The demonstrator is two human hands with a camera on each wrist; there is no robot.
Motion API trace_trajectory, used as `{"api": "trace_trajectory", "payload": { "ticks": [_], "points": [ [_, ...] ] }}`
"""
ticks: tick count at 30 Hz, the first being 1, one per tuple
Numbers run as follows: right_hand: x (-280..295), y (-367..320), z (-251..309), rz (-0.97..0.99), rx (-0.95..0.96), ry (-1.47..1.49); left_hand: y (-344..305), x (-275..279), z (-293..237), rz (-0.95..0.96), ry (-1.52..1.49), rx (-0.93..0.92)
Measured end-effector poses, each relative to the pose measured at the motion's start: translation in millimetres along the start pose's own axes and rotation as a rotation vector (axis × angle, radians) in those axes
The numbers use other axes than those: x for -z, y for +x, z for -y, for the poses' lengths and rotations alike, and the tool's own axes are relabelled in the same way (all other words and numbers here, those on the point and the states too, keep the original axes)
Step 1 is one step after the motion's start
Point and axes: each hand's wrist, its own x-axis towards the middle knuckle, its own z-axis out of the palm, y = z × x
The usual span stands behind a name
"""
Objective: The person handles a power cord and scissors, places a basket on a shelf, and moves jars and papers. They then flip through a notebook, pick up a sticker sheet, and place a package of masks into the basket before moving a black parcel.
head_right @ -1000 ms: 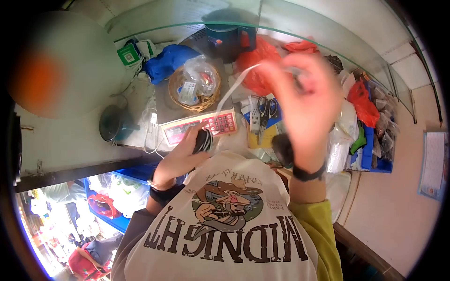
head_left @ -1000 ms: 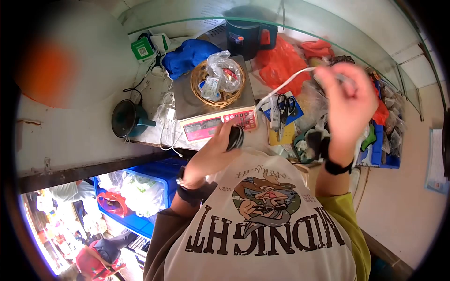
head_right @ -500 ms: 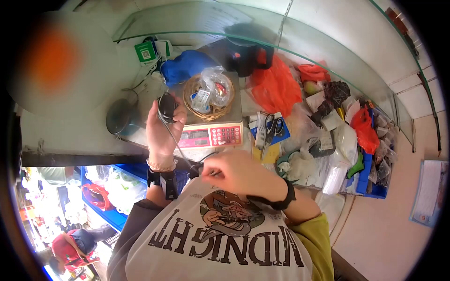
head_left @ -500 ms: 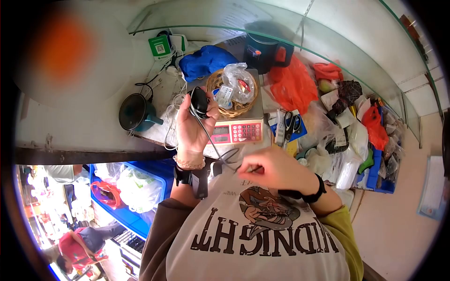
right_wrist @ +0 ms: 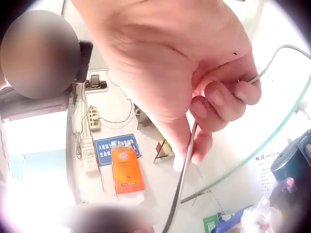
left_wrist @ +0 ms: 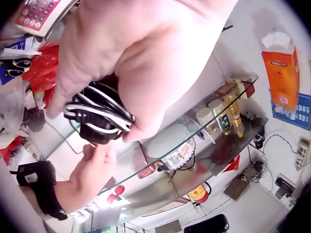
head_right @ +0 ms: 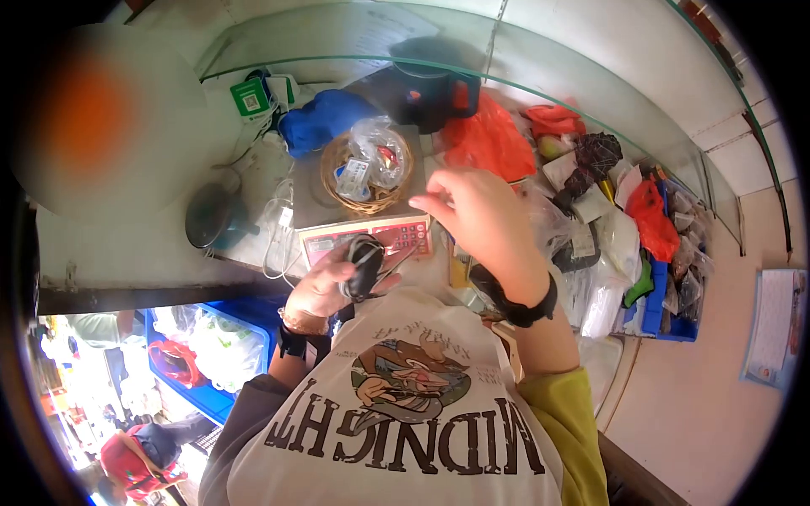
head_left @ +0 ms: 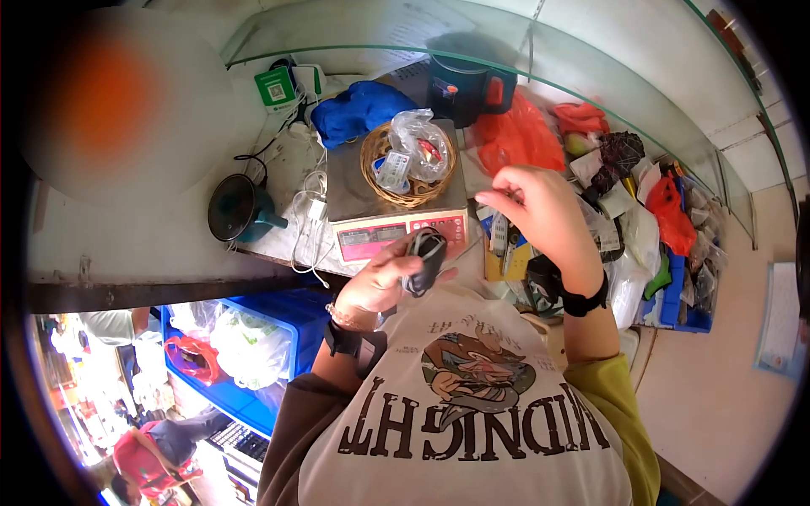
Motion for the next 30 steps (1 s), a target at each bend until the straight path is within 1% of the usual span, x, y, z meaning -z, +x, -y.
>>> {"api": "trace_trajectory", "payload": {
  "ticks": [1,2,4,6,7,8,9,10,12,13,14,15,16,17,19,20,22,23,24,25,26,28,29,30],
  "points": [
    [-3.2,2.8,4.6,-0.064,0.04,0.019,2.7,0.7,2.6,0.005,0.129,0.021],
    [-6.6,5.3,9.9,-0.128,0.08,0.038,3.8,-0.7,2.9,0.008,0.13,0.024],
    [-11.7,7.9,20.7,-0.141,0.092,-0.007,4.2,-9.6,-0.1,0.194,0.195,0.119],
    [-21.2,10.8,23.2,0.064,0.037,0.388,6.3,-15.1,1.1,0.221,0.21,0.141],
    [-29.3,8.2,25.6,0.094,0.072,0.604,9.2,-14.5,1.1,0.202,0.571,0.023],
    [-22.9,4.1,34.7,0.228,-0.027,0.669,11.2,-14.2,0.6,0.177,0.931,-0.102],
    [-28.7,0.2,34.0,0.189,0.084,0.613,11.0,-15.0,0.6,0.052,0.965,-0.1],
    [-34.7,-3.6,33.7,0.151,0.193,0.555,13.0,-8.7,1.4,0.052,0.966,-0.101],
    [-35.8,-14.0,46.1,0.119,0.182,0.526,18.9,9.8,3.4,-0.137,0.462,-0.029],
    [-39.8,-18.2,49.7,0.066,0.236,0.436,19.0,4.9,-0.2,-0.162,0.233,-0.169],
    [-45.1,-22.4,51.2,0.014,0.289,0.346,18.7,7.0,-0.1,-0.047,0.506,-0.417],
    [-51.0,-26.1,49.8,-0.003,0.354,0.246,19.6,9.0,-3.1,-0.049,0.098,-0.302],
    [-52.3,-29.3,52.1,-0.001,0.355,0.247,20.4,10.5,-5.7,-0.048,-0.308,-0.179],
    [-53.3,-32.6,54.5,0.013,0.419,0.128,20.1,9.3,-5.7,-0.049,-0.308,-0.18],
    [-52.8,-38.7,60.6,0.059,0.543,-0.152,20.5,-1.5,-4.3,-0.22,-0.24,-0.232],
    [-58.5,-41.7,61.3,0.061,0.543,-0.152,19.3,-23.0,-8.9,-0.432,-0.039,-0.249],
    [-74.8,-46.8,59.2,-0.146,0.565,-0.251,25.7,-13.1,-8.7,-0.463,-0.018,-0.314],
    [-75.8,-48.4,57.9,-0.143,0.566,-0.252,30.5,-5.6,-7.9,-0.447,-0.224,-0.355],
    [-75.5,-50.1,55.8,-0.087,0.521,-0.141,35.1,-0.1,-8.4,-0.427,-0.431,-0.395],
    [-75.7,-51.0,53.4,-0.031,0.475,-0.031,36.8,-6.3,-16.5,-0.456,-0.625,-0.427],
    [-78.4,-51.1,50.0,-0.025,0.477,-0.03,35.9,-6.0,-21.9,-0.43,-0.655,-0.476],
    [-82.0,-47.6,40.7,0.132,0.026,0.652,30.7,0.5,-34.3,-0.195,-0.728,-0.438],
    [-68.4,-40.6,36.2,0.243,-0.083,0.795,29.3,3.0,-36.8,-0.078,-0.815,-0.409],
    [-65.2,-35.7,24.1,0.247,-0.083,0.795,27.5,4.1,-37.2,-0.08,-0.817,-0.411]
  ]
}}
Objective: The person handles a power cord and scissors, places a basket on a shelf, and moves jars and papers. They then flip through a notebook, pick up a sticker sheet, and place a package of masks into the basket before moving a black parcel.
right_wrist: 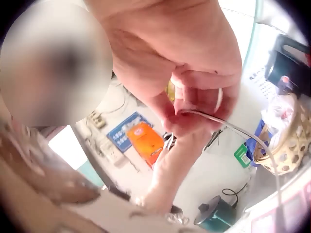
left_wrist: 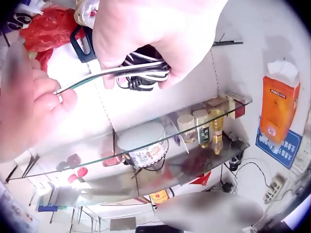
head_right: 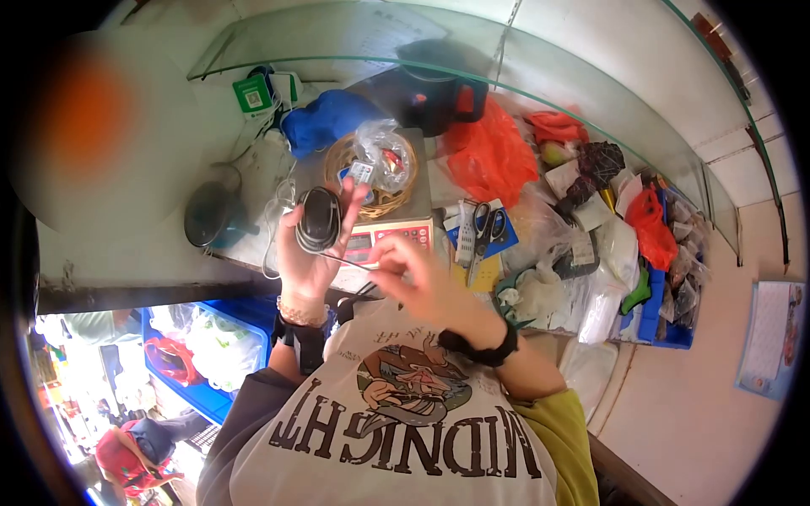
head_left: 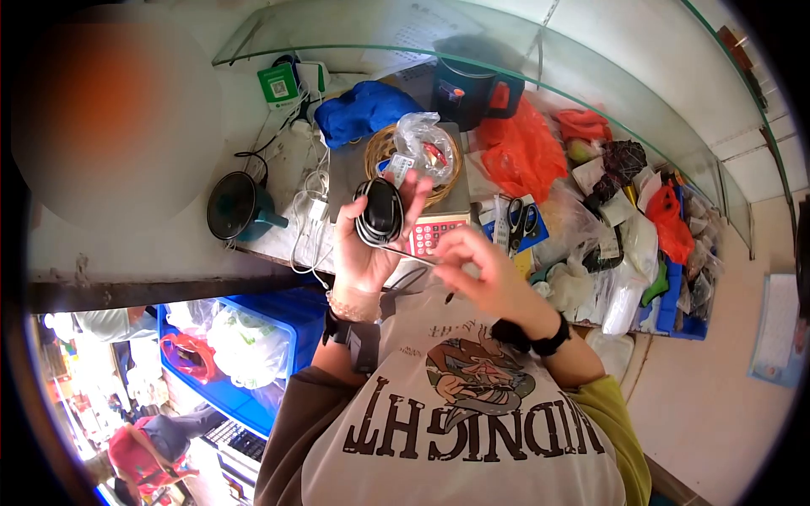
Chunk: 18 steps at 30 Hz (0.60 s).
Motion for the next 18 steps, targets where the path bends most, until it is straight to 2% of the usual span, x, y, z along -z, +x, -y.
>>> {"api": "trace_trajectory", "payload": {
  "ticks": [2,3,5,6,7,8,9,10,11,12,13,15,16,18],
  "points": [
    [20.5,5.4,-14.3,0.117,0.019,0.034,-6.2,1.7,-2.1,0.134,0.109,0.236],
    [31.5,5.8,-12.9,0.117,0.016,0.037,-9.5,3.4,-3.6,0.111,0.309,0.299],
    [51.0,6.6,-0.9,0.211,-0.002,-0.221,-14.7,11.7,-4.3,0.206,0.507,0.496],
    [56.6,8.4,4.1,0.209,-0.006,-0.216,-17.5,20.4,-6.6,0.257,0.597,0.582],
    [61.4,10.5,9.2,0.19,-0.016,-0.375,-22.5,21.1,-7.4,0.239,0.657,0.619],
    [64.5,12.8,12.8,0.17,-0.026,-0.534,-23.4,22.8,-6.7,0.237,0.655,0.625],
    [65.0,15.5,14.7,0.076,0.041,-0.619,-23.3,25.2,-4.9,0.252,0.791,0.633],
    [65.6,18.9,19.6,0.073,0.037,-0.618,-22.4,25.3,-3.6,0.269,0.928,0.636],
    [65.3,22.5,25.9,0.012,0.071,-0.83,-22.7,22.1,-4.7,0.292,1.058,0.66],
    [63.4,25.8,29.5,-0.05,0.105,-1.039,-21.6,16.5,-2.8,0.29,1.056,0.666],
    [59.5,30.1,30.3,-0.052,0.1,-1.038,-19.7,9.2,1.7,0.278,1.099,0.702],
    [47.4,41.0,31.7,-0.094,0.253,-1.13,-13.2,10.3,3.2,0.227,1.192,0.761],
    [37.1,45.5,31.3,-0.095,0.25,-1.129,-10.6,14.8,3.9,0.226,1.191,0.765],
    [10.3,49.2,28.2,-0.19,0.389,-1.183,-5.2,23.0,6.4,0.082,1.415,0.475]
  ]
}}
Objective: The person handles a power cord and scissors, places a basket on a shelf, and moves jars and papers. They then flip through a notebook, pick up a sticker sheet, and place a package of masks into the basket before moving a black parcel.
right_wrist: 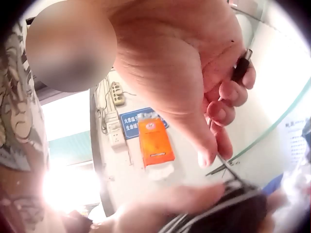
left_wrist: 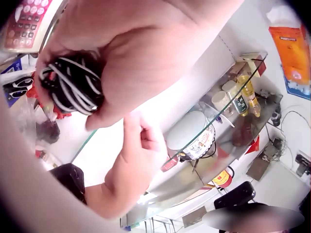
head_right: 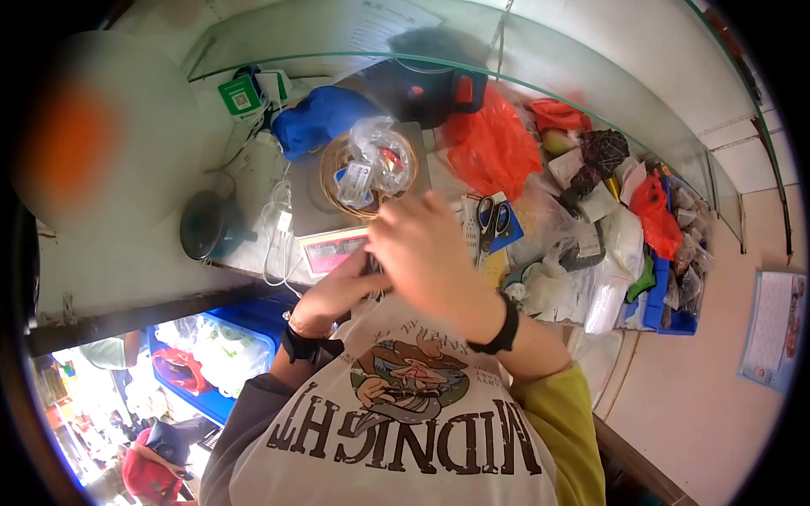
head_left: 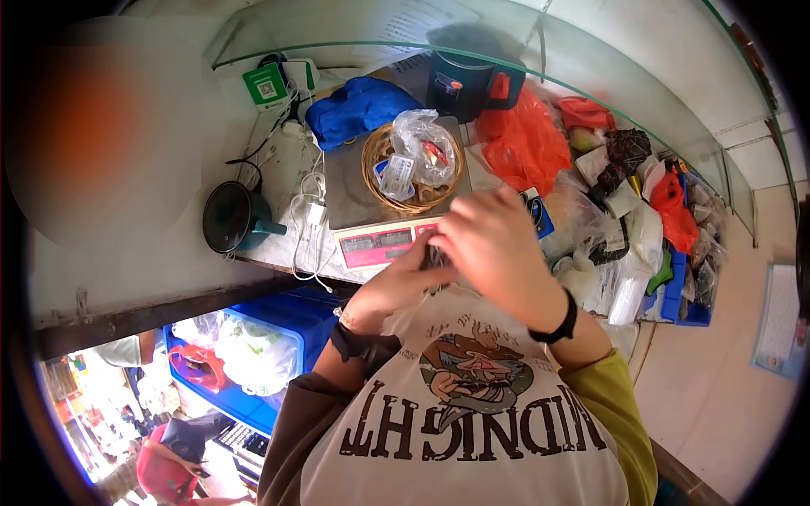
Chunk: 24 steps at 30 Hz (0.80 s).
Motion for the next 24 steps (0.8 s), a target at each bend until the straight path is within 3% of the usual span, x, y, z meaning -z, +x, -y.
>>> {"api": "trace_trajectory", "payload": {
  "ticks": [2,4,5,6,8,10,12,14,16,18,19,20,22,24],
  "points": [
    [-12.4,0.6,18.1,0.013,-0.028,-0.045,7.8,7.0,3.4,-0.158,-0.118,-0.156],
    [-23.7,-3.1,26.9,-0.011,0.001,-0.026,5.6,12.0,-3.3,-0.252,-0.228,-0.178],
    [-29.9,-6.0,33.6,0.004,-0.074,0.055,8.3,17.5,1.9,-0.159,-0.778,-0.27],
    [-35.7,-9.6,38.1,0.021,-0.15,0.136,12.7,21.2,7.8,-0.164,-0.784,-0.269],
    [-47.0,-14.5,37.0,0.035,-0.122,0.183,21.6,22.1,9.7,-0.408,-0.938,-0.267],
    [-56.7,-18.2,30.5,-0.062,-0.02,0.297,27.2,17.6,8.3,-0.422,-0.951,-0.319],
    [-57.6,-18.2,25.7,-0.061,-0.034,0.383,31.9,18.6,7.2,-0.402,-1.099,-0.337],
    [-57.6,-14.2,24.1,-0.105,-0.149,0.71,33.9,19.2,3.2,-0.415,-1.142,-0.343],
    [-62.3,-8.2,17.2,-0.13,-0.175,0.778,32.8,18.8,-3.9,-0.31,-1.133,-0.398],
    [-73.6,-9.5,9.1,-0.061,-0.598,1.481,33.4,21.3,-3.0,-0.303,-1.108,-0.405],
    [-81.5,-7.0,3.1,-0.012,-0.662,1.624,34.5,24.5,-1.7,-0.25,-1.117,-0.435],
    [-86.1,-5.0,0.8,-0.008,-0.665,1.625,36.1,28.3,-0.2,-0.198,-1.125,-0.466],
    [-91.0,4.1,-0.4,-0.027,-0.848,1.791,41.6,39.2,3.9,-0.204,-1.089,-0.512],
    [-97.2,15.1,-6.0,0.023,-0.854,1.814,42.4,51.8,0.8,-0.206,-1.047,-0.512]
  ]
}}
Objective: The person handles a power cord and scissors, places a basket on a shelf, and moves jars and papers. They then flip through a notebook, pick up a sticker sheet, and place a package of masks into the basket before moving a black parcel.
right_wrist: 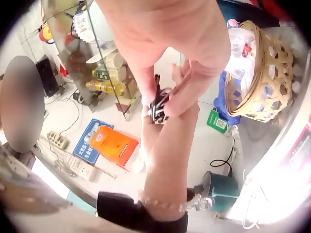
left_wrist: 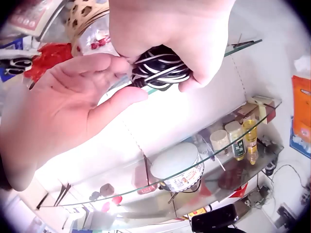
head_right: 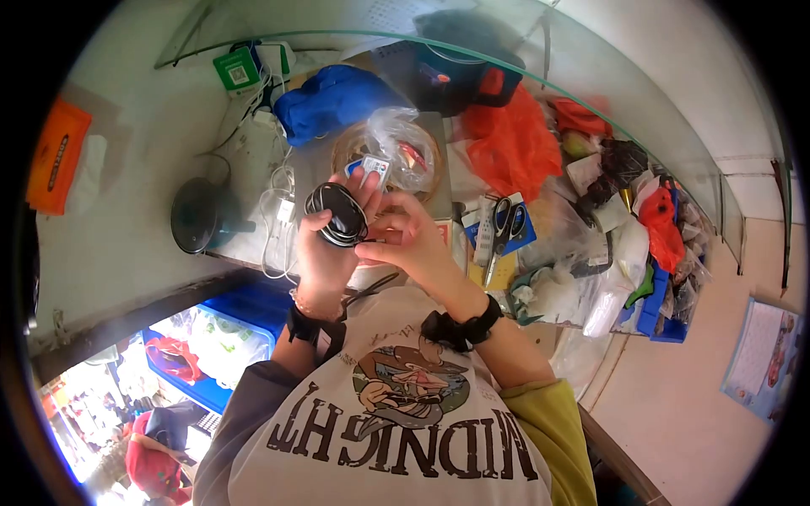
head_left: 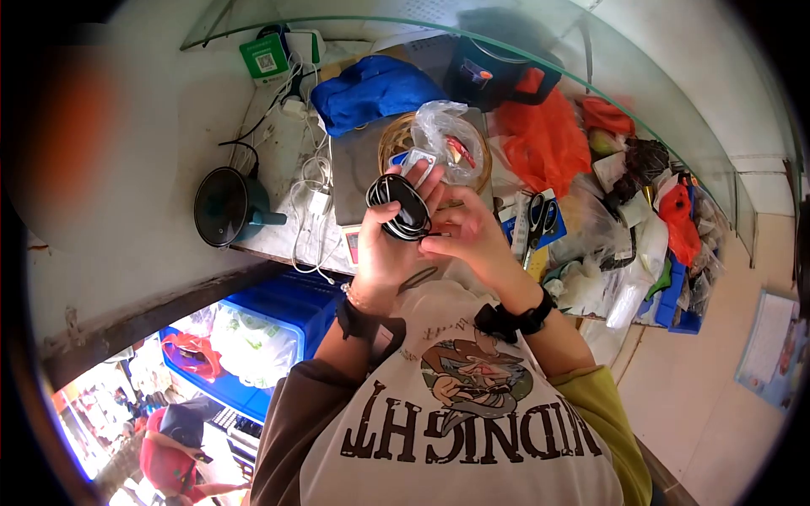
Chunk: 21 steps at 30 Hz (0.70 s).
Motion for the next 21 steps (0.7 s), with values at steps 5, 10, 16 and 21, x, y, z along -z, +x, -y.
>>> {"api": "trace_trajectory", "payload": {
  "ticks": [5,10,16,21],
  "points": [
    [1.8,29.6,-11.0,0.072,0.162,-0.275,20.3,-11.7,-26.8,-0.135,0.618,0.018],
    [2.2,64.9,-26.5,-0.145,0.368,-0.781,65.3,27.8,-22.1,-0.202,1.123,-0.027],
    [8.2,96.1,-40.7,-0.314,0.31,-0.907,93.2,32.8,-22.8,-0.075,2.081,-0.346],
    [2.4,96.6,-33.4,-0.363,0.367,-1.176,96.6,22.6,-21.9,-0.139,2.174,-0.408]
  ]
}}
